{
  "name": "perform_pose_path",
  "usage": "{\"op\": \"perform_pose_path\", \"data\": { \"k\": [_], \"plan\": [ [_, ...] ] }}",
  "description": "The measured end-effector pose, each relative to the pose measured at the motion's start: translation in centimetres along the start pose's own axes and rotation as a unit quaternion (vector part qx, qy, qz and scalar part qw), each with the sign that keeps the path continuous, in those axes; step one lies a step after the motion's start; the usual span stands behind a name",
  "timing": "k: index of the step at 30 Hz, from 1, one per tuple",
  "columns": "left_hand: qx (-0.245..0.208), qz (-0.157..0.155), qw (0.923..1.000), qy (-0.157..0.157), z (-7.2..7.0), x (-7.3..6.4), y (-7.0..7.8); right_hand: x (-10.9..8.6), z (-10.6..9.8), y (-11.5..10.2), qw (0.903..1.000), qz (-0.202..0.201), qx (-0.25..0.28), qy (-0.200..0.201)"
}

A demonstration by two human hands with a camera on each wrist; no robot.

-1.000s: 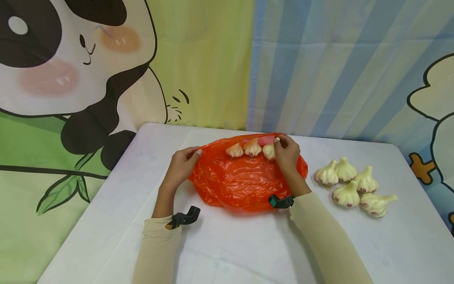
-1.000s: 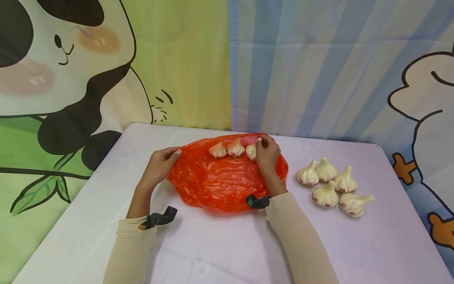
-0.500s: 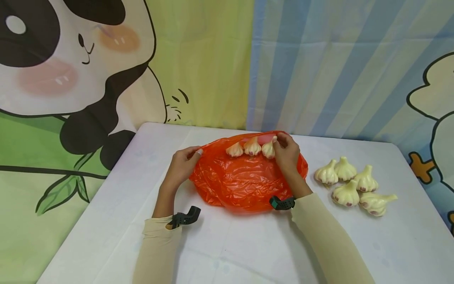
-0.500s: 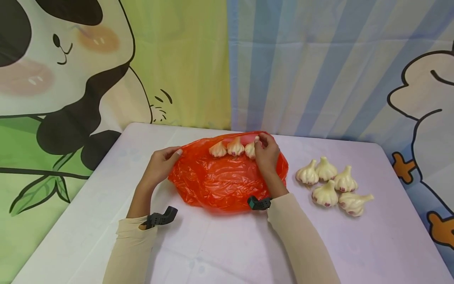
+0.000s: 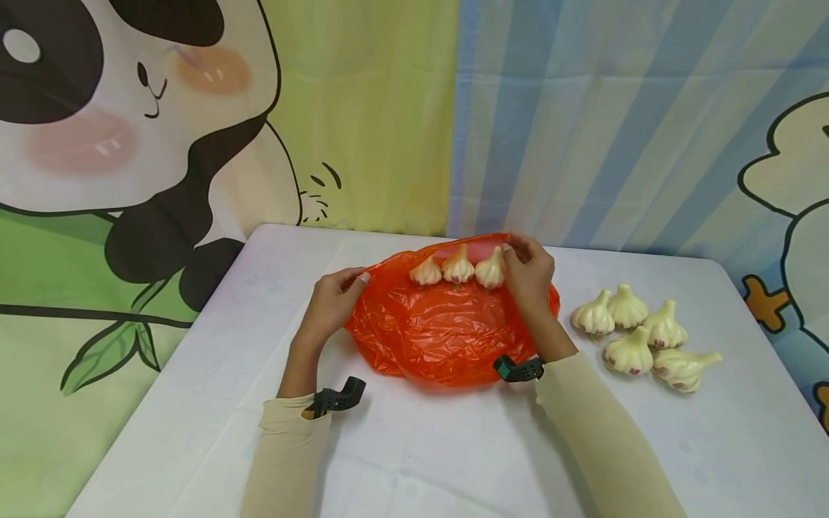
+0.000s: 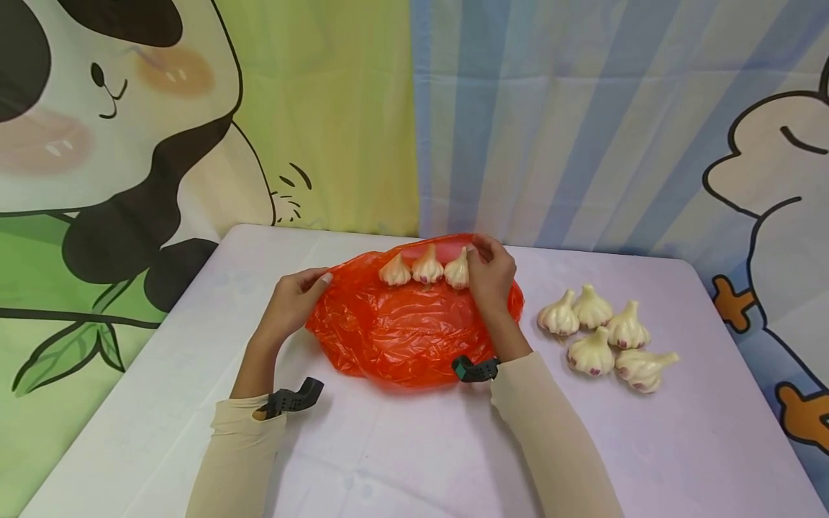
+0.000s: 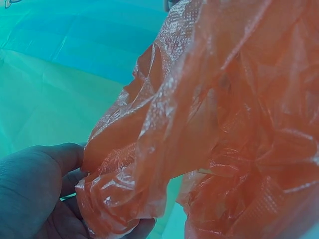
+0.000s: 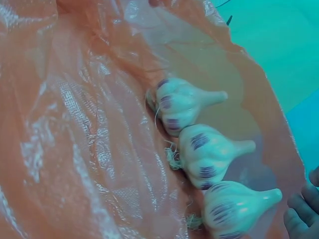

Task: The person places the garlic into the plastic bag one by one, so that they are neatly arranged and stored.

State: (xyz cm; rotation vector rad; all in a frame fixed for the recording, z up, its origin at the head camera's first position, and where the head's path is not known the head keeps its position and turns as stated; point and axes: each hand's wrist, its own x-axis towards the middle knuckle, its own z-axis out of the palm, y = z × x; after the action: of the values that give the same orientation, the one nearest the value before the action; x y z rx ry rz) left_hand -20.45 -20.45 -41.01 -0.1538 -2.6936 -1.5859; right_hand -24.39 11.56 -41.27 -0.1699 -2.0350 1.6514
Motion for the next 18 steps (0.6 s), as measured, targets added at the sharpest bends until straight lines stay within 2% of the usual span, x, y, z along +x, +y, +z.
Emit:
{"op": "perform_pose_path", "data": {
  "k": [6, 13, 18],
  "plan": [
    [-0.002, 0.0, 1.0, 0.0, 0.0, 0.0, 0.0, -0.2, -1.0, -0.7, 0.9985, 0.021, 0.003, -0.05],
    [-0.007, 0.004, 1.0, -0.002, 0.2, 0.1, -0.1, -0.8, -3.1, -1.5, 0.9923, 0.038, 0.045, -0.109],
    [-0.002, 0.008, 1.0, -0.002, 0.3, -0.1, -0.1, -1.3, -4.8, -1.8, 0.9883, 0.029, 0.041, -0.144]
  ]
}}
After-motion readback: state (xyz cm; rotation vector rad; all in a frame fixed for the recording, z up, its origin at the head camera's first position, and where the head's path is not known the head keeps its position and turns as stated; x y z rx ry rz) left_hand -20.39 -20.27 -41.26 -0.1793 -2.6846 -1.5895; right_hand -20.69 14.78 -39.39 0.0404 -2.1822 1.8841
